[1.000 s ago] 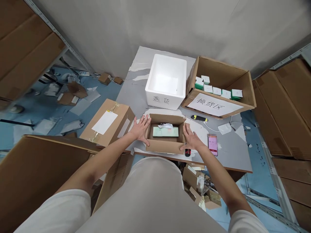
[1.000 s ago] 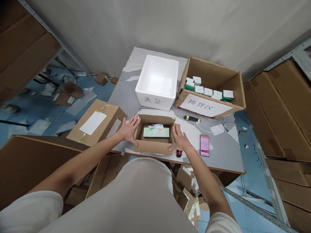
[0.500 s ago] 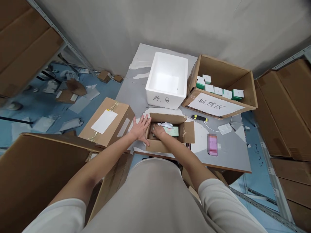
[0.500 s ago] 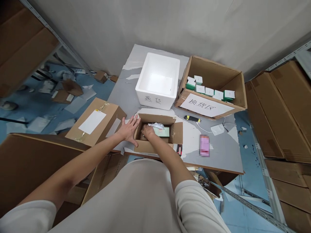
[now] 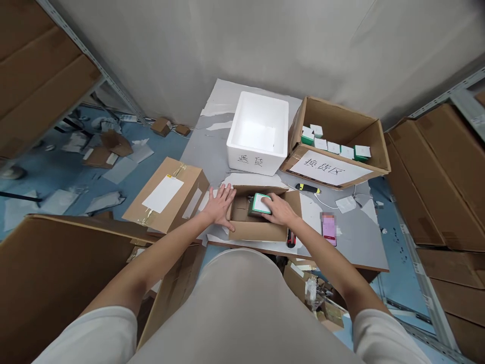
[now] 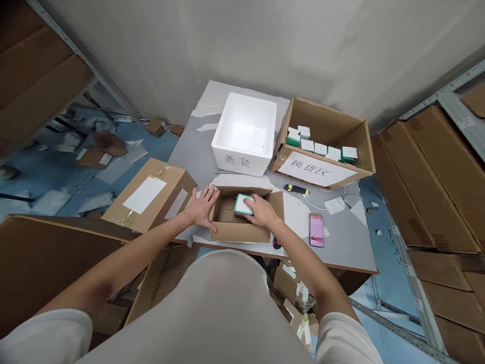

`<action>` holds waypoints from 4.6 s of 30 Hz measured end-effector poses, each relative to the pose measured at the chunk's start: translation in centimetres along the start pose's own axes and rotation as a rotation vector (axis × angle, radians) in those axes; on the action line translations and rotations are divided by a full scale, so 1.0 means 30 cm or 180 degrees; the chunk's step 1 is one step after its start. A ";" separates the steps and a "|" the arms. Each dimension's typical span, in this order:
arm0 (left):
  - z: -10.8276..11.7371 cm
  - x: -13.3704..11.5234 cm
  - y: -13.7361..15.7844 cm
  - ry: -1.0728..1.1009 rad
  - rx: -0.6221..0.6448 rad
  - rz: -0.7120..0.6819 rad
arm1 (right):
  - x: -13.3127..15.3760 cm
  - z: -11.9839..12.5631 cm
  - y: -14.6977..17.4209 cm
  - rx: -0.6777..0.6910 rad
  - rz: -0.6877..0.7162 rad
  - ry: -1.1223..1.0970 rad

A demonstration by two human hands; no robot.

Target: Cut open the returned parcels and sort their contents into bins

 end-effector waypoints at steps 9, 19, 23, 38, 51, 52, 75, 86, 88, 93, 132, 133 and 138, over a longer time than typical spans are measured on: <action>-0.024 -0.002 0.000 0.0035 0.0008 -0.0295 | 0.018 -0.066 -0.017 -0.0204 0.0258 -0.0657; 0.027 0.081 -0.162 0.0082 0.0147 0.0034 | -0.075 0.381 0.197 -0.1777 0.0230 -0.1111; 0.074 0.160 -0.258 0.0138 0.0319 0.0230 | -0.063 0.455 0.369 -0.2078 0.0471 -0.1156; 0.051 -0.325 -0.063 0.0823 -0.0604 -0.1273 | 0.003 -0.205 0.189 -0.0796 0.0083 -0.2164; -0.055 -0.180 -0.021 0.3366 -0.1469 0.0128 | -0.037 -0.530 0.283 -0.0533 -0.1820 -0.5296; -0.079 -0.164 -0.006 0.3832 -0.1562 0.0308 | -0.039 -0.511 0.291 -0.0681 -0.1766 -0.5543; -0.077 -0.186 -0.028 0.2545 -0.1125 -0.0353 | 0.073 -0.141 0.111 -0.0488 0.0450 -0.1853; -0.102 -0.211 -0.046 0.2512 -0.1280 -0.0309 | 0.063 -0.122 0.112 -0.0207 -0.0125 -0.2050; -0.101 -0.211 -0.045 0.2529 -0.1252 -0.0275 | 0.069 -0.122 0.107 -0.0166 -0.0180 -0.2055; -0.105 -0.215 -0.043 0.2511 -0.1257 -0.0267 | 0.078 -0.116 0.098 -0.0072 -0.0311 -0.2022; 0.040 -0.300 -0.072 0.1189 -0.1174 -0.0838 | 0.074 -0.102 0.162 -0.0463 -0.0216 -0.1603; 0.044 -0.295 -0.076 0.1178 -0.1185 -0.0827 | 0.068 -0.103 0.161 -0.0467 -0.0178 -0.1646; 0.045 -0.247 -0.062 0.1126 -0.1259 -0.0752 | 0.031 -0.128 0.197 -0.0800 -0.0081 -0.1884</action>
Point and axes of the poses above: each hand's wrist, its own y-axis away from the middle knuckle, its own z-axis out of the back of the hand, x = y × z, the point moved 5 cm from there along -y, towards the middle knuckle, and after that the axes turned 10 degrees about -z, right-handed, at the moved point
